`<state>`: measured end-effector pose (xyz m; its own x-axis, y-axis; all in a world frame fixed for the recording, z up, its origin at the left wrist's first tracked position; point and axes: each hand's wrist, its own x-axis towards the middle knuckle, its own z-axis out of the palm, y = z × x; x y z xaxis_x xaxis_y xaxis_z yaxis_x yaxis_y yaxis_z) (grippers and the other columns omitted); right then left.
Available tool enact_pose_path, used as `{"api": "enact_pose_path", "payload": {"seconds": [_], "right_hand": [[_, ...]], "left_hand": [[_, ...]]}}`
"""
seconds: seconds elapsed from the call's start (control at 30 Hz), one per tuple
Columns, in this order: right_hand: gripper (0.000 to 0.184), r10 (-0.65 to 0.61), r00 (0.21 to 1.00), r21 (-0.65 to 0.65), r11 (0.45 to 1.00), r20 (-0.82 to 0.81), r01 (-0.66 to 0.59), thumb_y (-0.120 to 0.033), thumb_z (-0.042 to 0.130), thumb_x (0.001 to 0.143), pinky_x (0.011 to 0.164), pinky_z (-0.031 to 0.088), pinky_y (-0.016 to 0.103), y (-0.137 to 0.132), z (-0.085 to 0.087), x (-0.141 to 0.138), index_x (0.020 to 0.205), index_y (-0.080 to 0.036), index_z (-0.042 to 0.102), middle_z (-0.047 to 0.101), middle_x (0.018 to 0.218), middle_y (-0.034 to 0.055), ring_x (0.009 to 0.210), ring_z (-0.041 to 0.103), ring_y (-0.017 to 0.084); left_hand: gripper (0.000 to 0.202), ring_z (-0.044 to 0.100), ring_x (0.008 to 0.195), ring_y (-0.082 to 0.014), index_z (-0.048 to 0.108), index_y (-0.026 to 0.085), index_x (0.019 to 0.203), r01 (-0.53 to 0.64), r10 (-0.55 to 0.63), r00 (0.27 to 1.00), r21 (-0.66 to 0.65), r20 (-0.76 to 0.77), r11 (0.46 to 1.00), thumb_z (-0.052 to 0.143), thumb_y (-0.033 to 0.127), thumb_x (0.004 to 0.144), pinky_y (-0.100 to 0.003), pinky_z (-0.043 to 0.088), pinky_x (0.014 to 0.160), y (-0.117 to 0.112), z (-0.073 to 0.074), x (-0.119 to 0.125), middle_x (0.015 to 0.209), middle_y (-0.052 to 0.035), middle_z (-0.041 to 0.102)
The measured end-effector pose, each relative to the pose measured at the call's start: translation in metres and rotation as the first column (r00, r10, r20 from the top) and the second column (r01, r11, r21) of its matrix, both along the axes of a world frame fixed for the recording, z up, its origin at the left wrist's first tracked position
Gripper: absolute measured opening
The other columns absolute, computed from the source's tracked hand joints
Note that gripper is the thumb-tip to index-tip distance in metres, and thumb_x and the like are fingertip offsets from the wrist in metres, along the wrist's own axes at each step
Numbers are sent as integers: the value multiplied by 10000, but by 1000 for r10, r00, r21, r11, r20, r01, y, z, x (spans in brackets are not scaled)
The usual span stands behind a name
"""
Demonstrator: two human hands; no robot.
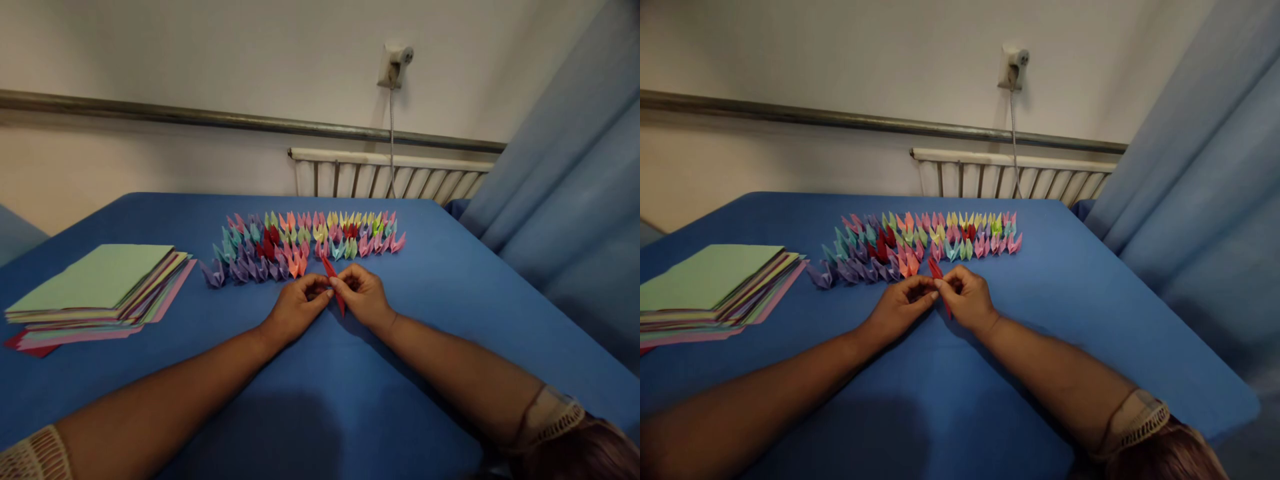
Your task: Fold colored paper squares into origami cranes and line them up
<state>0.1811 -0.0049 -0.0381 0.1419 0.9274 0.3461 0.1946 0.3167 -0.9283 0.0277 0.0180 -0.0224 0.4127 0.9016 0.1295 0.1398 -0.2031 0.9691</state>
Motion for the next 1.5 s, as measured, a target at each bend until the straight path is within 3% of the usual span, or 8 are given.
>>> {"api": "enact_pose_path", "payload": {"seconds": [0.2,0.37,0.57,0.73,0.97,1.07,1.23,1.5], "right_hand": [[125,-36,945,183,983,325,-26,-315,570,887,692,435,300,-12,13,2,836,-224,639,610,775,26,722,566,165],[187,-4,915,217,972,404,-91,-242,460,934,776,451,330,-14,15,4,920,-221,645,604,847,56,827,577,190],[67,-53,954,192,981,295,-5,-205,589,826,751,462,322,-5,5,6,865,-235,635,607,899,44,860,586,189],[78,-18,990,34,999,141,14,-260,642,780,647,452,291,2,-2,4,783,-224,573,619,753,-4,671,569,147],[184,89,984,-67,993,-153,-100,-296,686,729,616,450,270,7,-6,1,799,-223,531,571,692,-31,613,535,122],[196,80,978,-67,993,-191,-94,-294,686,721,618,442,269,7,-5,0,806,-228,521,557,698,-34,615,521,120],[203,83,970,-53,994,-227,-98,-308,675,729,586,412,253,6,-3,0,780,-232,494,507,667,-51,586,475,110],[97,154,970,-2,988,-191,-157,-306,635,773,655,432,272,5,1,3,802,-234,577,581,729,-26,652,524,124]], "left_hand": [[171,577,686,-147,629,153,818,16,-13,998,38,-67,999,662,304,744,-264,471,641,-4,6,0,734,-3,619],[210,501,627,-122,619,144,798,-6,8,998,20,-64,1000,612,355,790,-239,421,582,2,1,-2,681,19,567],[209,488,604,-115,592,155,767,-9,9,1000,-22,-12,1000,567,355,822,-230,409,568,6,-1,-2,666,20,552],[212,446,545,-105,567,171,739,-8,8,998,-5,-62,1000,553,363,829,-214,359,506,4,0,-2,599,46,489],[330,572,609,-138,558,155,1075,23,-21,999,-68,28,997,598,369,827,-253,455,604,5,-2,-4,667,21,620],[416,597,600,-147,501,164,1141,-18,23,999,-109,48,994,632,372,805,-254,464,602,5,0,-4,639,30,638],[338,573,558,-129,505,194,1002,-121,121,993,-22,-5,992,680,361,765,-219,403,546,4,4,-6,636,31,652],[234,512,523,-108,506,214,1003,-79,79,997,71,2,994,617,329,831,-210,368,523,0,4,-10,593,62,577]]}}
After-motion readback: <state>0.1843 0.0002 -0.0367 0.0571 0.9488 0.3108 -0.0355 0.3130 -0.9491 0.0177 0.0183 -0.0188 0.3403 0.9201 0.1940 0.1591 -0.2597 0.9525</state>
